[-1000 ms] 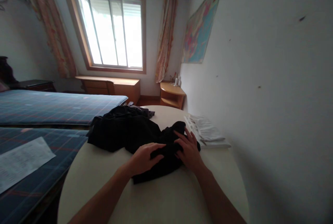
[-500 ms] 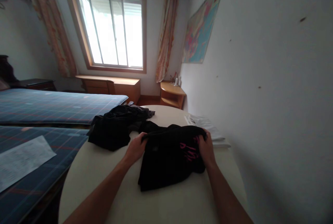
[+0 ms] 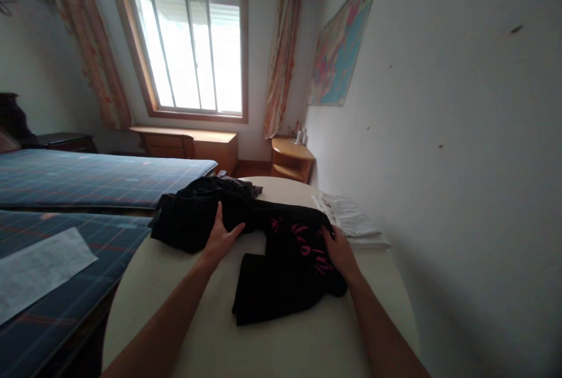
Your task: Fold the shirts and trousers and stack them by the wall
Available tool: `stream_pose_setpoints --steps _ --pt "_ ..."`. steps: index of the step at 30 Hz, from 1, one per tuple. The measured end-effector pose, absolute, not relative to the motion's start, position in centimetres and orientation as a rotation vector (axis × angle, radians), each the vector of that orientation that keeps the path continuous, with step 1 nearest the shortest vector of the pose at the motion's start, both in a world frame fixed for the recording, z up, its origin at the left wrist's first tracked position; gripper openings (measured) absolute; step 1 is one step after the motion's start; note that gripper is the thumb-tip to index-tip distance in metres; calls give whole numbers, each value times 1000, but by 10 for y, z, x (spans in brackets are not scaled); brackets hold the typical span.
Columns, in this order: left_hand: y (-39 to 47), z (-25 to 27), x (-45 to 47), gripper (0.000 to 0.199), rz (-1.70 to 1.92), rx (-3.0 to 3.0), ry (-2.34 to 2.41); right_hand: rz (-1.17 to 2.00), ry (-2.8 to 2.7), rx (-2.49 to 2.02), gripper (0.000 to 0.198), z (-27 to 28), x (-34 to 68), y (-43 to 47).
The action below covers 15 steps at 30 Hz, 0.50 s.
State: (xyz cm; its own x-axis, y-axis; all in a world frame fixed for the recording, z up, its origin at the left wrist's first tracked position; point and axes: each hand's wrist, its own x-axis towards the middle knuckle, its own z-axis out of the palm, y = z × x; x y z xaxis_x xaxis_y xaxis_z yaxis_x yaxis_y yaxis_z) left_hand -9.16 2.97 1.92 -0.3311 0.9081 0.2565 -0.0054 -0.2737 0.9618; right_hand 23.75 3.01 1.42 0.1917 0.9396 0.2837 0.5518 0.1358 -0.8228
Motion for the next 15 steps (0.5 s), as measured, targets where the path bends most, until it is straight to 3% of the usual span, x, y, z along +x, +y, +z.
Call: stream_pose_setpoints --steps 3,7,12,15 --pt "32 3 -89 103 1561 1464 1502 627 -1392 -1536 50 11 241 36" --pt "36 -2 -93 78 1595 1585 1601 799 -1285 -1479 50 7 244 43" --pt "29 18 -93 63 1844 1710 1809 653 -1157 -1485 56 5 249 45" --pt "12 29 -77 40 1666 1999 1786 565 -1115 -1476 61 5 248 42"
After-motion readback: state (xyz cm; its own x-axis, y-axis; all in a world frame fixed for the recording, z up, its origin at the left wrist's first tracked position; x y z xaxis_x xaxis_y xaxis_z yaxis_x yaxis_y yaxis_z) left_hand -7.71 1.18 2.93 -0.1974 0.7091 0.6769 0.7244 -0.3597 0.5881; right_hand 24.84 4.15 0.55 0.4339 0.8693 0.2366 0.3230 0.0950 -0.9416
